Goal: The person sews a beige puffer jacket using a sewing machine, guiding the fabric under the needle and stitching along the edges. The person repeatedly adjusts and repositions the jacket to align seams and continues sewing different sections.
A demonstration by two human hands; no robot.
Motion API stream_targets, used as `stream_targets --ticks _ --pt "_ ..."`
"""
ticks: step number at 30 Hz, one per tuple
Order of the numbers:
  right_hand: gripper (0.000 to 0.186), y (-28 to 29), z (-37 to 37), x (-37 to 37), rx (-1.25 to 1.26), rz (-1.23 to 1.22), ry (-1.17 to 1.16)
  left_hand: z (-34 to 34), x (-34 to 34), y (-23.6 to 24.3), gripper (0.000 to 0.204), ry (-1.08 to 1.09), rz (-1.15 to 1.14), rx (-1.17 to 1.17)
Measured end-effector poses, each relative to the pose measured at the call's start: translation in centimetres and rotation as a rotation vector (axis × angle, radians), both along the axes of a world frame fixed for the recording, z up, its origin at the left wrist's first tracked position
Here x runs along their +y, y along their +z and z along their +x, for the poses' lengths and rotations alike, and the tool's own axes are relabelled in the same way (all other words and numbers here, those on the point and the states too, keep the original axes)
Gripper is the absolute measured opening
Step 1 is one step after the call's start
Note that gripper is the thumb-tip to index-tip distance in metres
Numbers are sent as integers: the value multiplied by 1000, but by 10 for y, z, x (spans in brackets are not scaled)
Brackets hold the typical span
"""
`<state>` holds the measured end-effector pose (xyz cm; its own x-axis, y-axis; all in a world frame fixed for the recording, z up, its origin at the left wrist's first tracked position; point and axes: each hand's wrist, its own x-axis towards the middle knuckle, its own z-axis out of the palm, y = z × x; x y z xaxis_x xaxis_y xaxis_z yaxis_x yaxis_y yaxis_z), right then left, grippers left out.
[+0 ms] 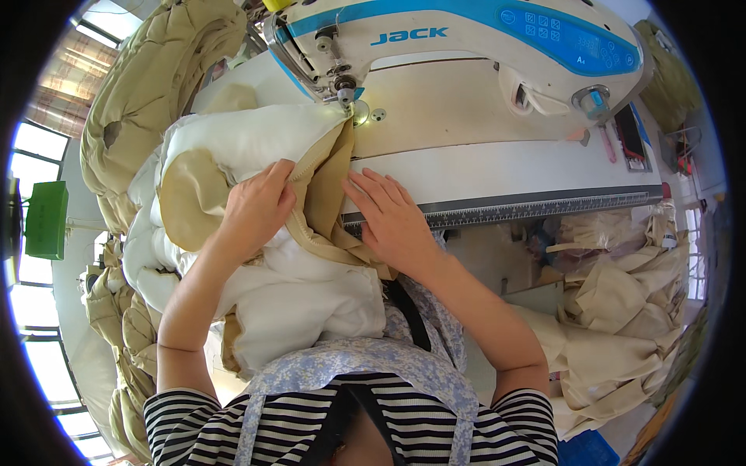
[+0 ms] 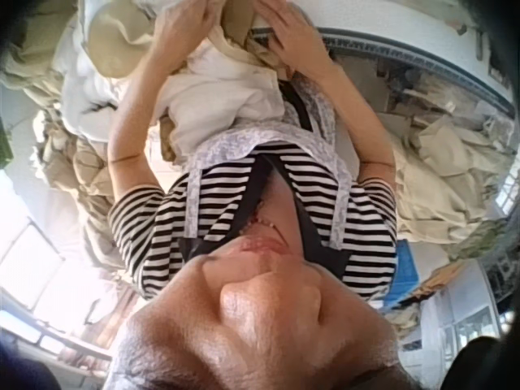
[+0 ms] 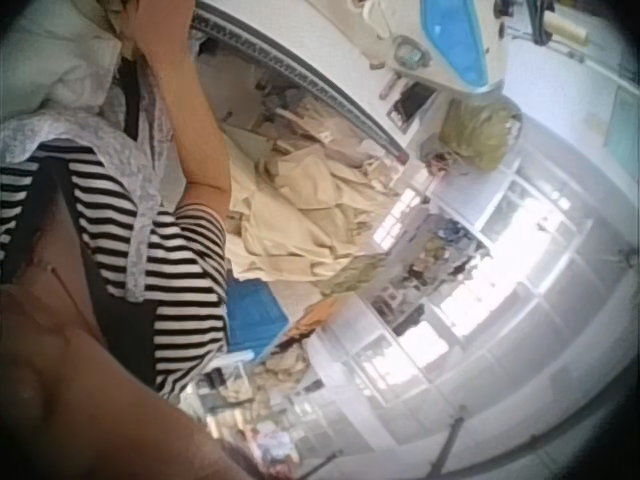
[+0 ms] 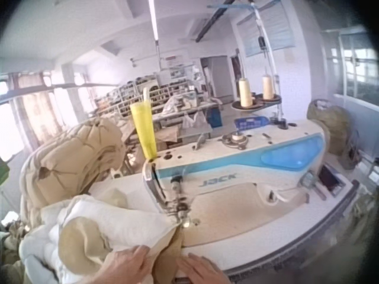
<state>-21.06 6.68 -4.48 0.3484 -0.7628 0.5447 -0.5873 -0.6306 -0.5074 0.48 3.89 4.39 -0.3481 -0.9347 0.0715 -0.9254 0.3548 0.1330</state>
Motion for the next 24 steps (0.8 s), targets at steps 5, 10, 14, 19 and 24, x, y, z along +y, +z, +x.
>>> stream_targets --ticks 5,10,14,19,24 --pt "40 -13 28 -42 30 -261 147 -14 -20 -4 13 -120 -429 51" --pt "20 -20 25 -47 37 -65 302 -20 -46 -1 18 -58 -301 218" --pt "15 -29 11 -29 -6 -117 389 -25 -37 -5 20 -143 -116 366" --pt "17 -33 7 -19 21 -215 480 -34 -21 -24 16 -303 -174 -164" --pt "16 -29 4 -17 -43 -58 514 -33 -29 -44 19 -438 -168 -14"
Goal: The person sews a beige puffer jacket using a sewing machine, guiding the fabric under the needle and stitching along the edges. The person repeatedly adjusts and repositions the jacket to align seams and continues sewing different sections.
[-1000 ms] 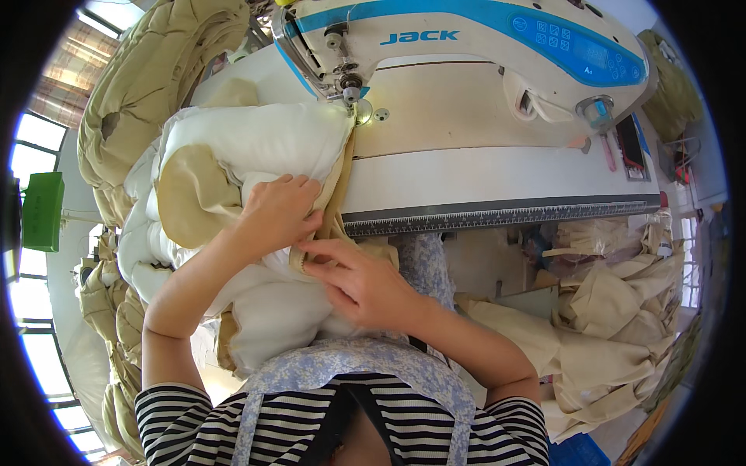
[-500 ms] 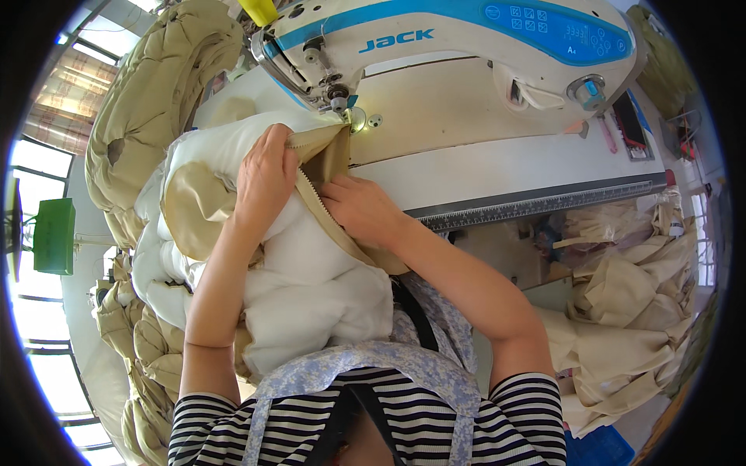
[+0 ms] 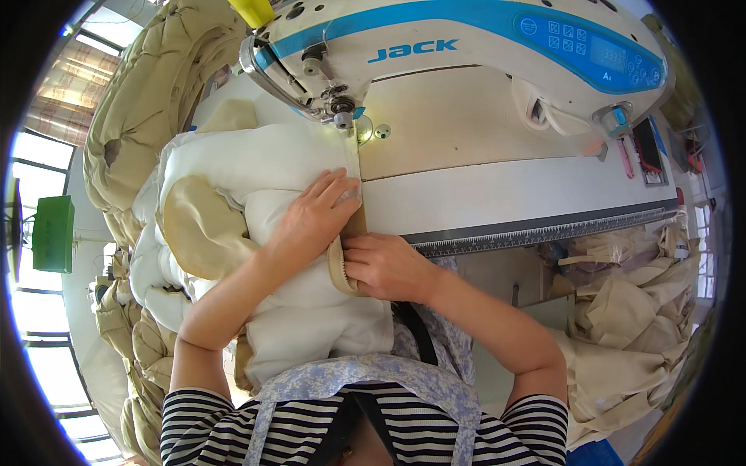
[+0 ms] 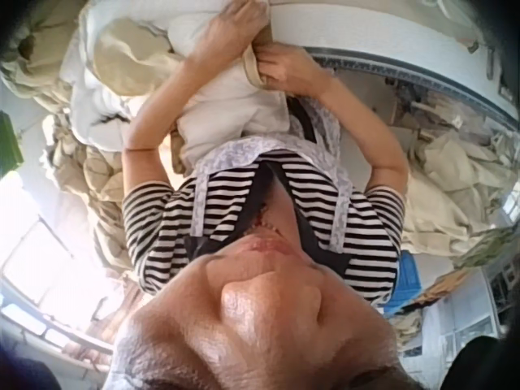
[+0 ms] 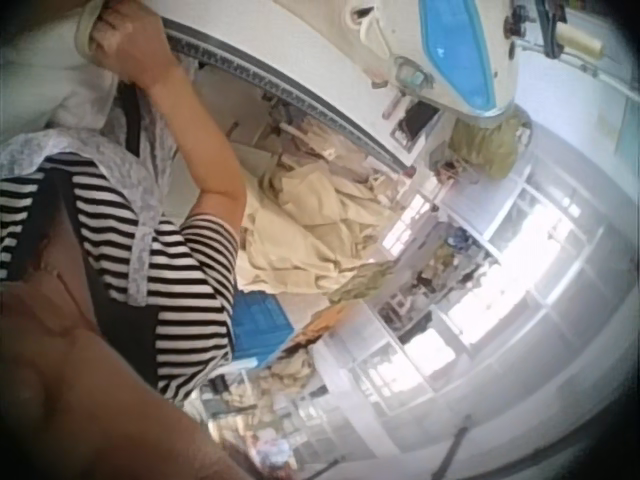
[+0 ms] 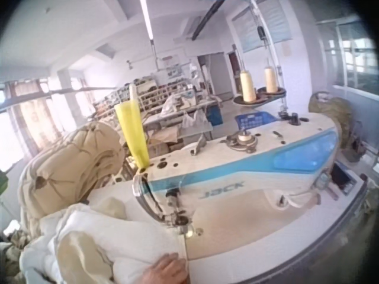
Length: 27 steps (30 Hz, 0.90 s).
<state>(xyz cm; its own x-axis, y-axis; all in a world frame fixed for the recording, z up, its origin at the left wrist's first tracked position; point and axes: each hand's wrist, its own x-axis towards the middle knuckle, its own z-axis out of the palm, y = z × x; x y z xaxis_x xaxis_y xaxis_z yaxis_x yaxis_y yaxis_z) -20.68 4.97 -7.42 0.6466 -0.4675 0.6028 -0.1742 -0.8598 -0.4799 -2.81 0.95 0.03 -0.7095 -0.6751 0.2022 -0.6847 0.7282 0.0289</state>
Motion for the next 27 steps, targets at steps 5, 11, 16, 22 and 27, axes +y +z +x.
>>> stream_targets --ticks 5,11,16,22,27 --pt "15 5 -3 1 0 229 -21 12 -8 -1 15 109 270 162" --pt "13 15 -2 -2 40 285 -14 10 -9 -2 20 79 167 -46" --pt "12 16 2 -5 -85 273 -75 13 -15 -7 23 65 143 -66" --pt "14 18 9 -33 -6 299 -161 17 -57 -9 19 8 83 -35" --pt "8 21 14 -25 77 55 -112 8 -44 3 17 156 225 42"
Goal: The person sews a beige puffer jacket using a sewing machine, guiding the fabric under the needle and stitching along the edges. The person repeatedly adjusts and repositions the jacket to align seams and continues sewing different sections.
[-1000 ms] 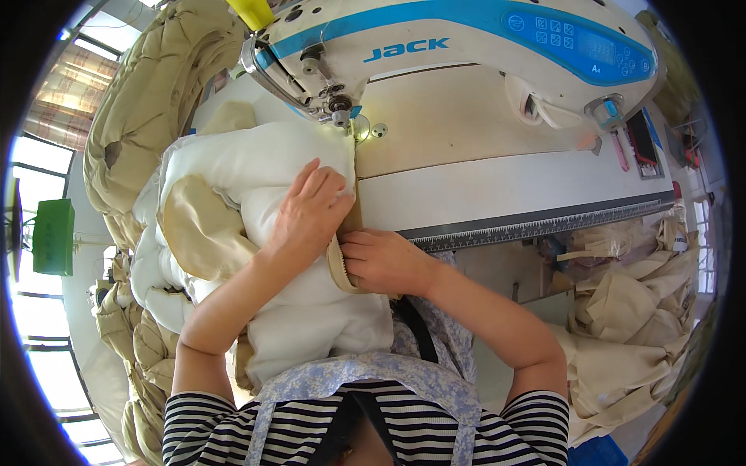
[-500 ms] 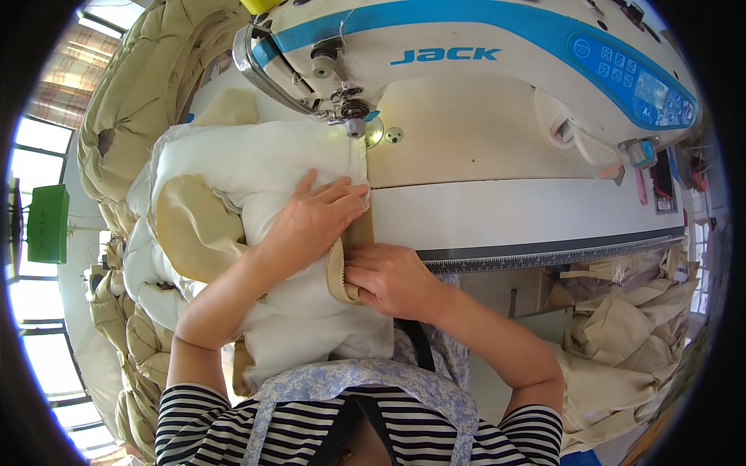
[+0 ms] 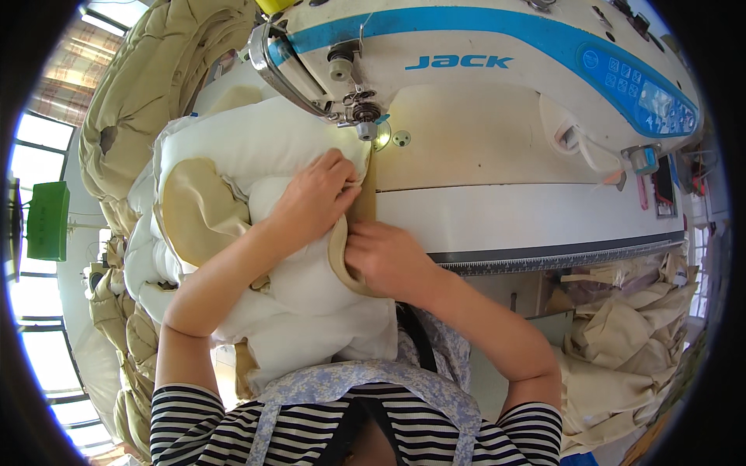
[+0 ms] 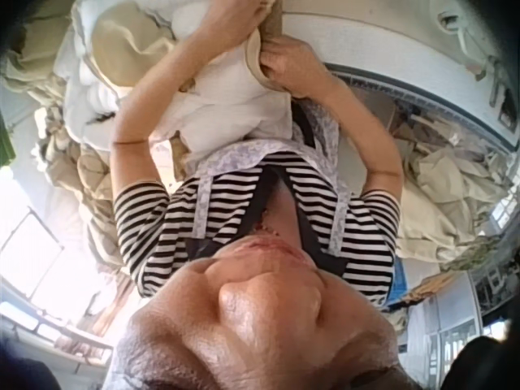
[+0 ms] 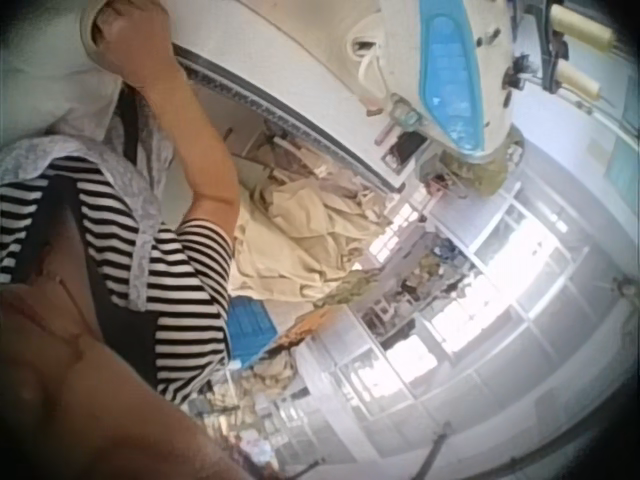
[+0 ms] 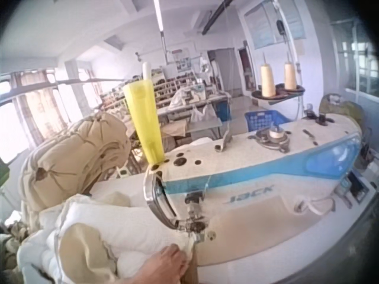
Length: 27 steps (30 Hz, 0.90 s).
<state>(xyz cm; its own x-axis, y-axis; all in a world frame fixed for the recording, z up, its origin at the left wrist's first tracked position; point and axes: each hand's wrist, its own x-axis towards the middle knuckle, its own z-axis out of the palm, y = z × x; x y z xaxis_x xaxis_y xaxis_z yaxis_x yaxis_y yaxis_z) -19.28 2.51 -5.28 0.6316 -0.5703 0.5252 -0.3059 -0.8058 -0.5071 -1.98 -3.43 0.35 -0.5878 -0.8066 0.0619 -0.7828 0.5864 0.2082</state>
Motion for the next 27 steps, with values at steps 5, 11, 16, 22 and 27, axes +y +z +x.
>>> stream_targets --ticks 5,11,16,22,27 --pt "16 -5 -3 51 115 -135 257 -7 65 12 25 88 510 -388" --pt "23 -13 -5 68 -116 170 28 10 87 37 18 430 172 131" --pt "28 -15 -7 73 -125 281 128 7 90 47 21 240 49 279" --pt "31 -12 -18 79 -85 187 251 -14 76 30 25 -167 -245 -125" --pt "32 -8 -21 81 -107 259 238 -7 61 6 20 -115 93 69"
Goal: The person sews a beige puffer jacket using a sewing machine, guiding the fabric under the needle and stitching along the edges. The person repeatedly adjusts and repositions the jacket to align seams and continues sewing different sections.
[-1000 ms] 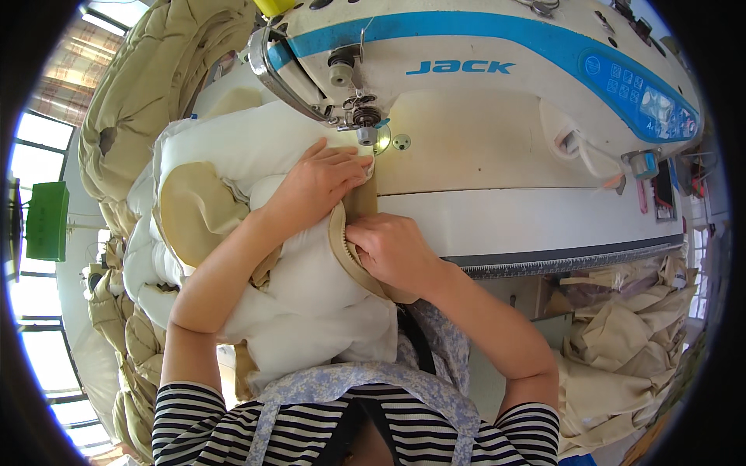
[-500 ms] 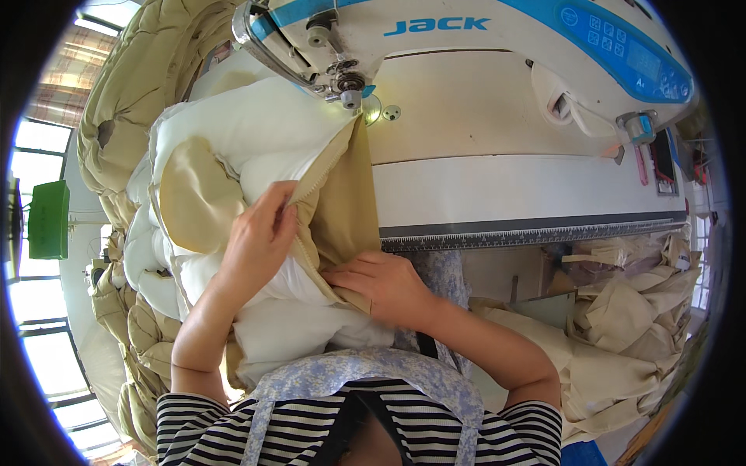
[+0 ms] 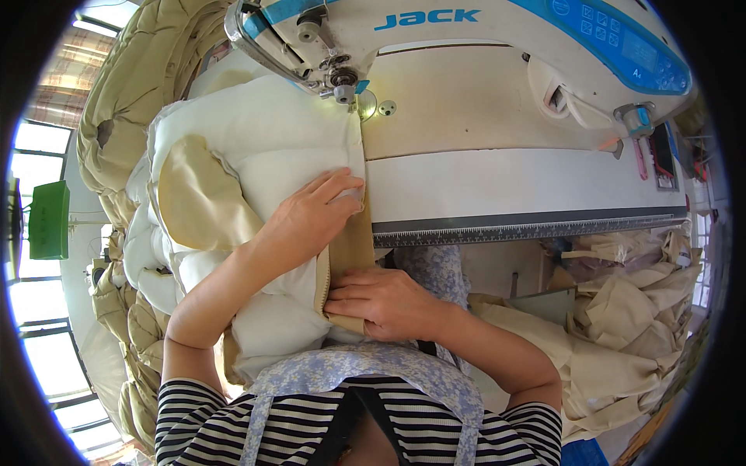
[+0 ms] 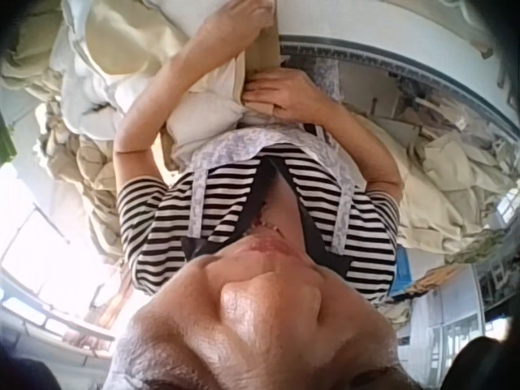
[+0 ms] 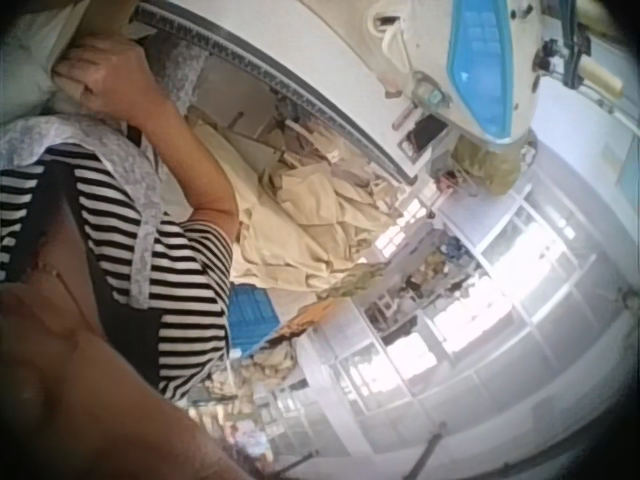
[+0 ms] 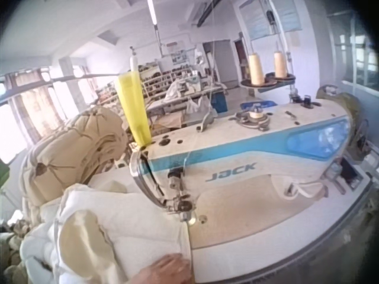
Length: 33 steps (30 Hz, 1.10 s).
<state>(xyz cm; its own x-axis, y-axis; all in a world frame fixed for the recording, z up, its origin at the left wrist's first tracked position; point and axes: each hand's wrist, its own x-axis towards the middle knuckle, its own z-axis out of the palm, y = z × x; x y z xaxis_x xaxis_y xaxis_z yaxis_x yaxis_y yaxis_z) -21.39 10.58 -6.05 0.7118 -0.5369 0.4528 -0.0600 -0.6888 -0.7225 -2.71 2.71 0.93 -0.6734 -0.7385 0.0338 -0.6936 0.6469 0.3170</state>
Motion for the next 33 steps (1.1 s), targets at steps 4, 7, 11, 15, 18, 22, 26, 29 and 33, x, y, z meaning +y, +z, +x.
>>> stream_targets --ticks 4,7,11,15,18,22,26,29,33 --pt "30 -1 4 -1 -52 73 -28 11 -3 -6 19 -47 -33 12" --pt "38 -1 7 -1 -59 111 -31 8 -2 -6 19 -46 -64 -19" --pt "43 -1 7 -1 -46 128 -33 5 1 1 21 -18 -87 -28" --pt "48 -1 5 -1 -64 154 -36 10 -3 7 23 -36 -89 -143" --pt "52 -2 4 0 -58 169 -29 10 -7 4 34 -44 -46 -28" --pt "55 -4 4 0 -61 190 -33 7 -8 2 34 -35 -24 29" --pt "56 -4 5 0 -62 200 -26 9 -7 1 32 -4 -11 -62" --pt "56 -1 6 -1 -61 214 -24 11 -8 -2 34 20 27 -88" --pt "52 5 9 -8 -60 239 -43 12 -17 -6 23 -23 -33 -26"
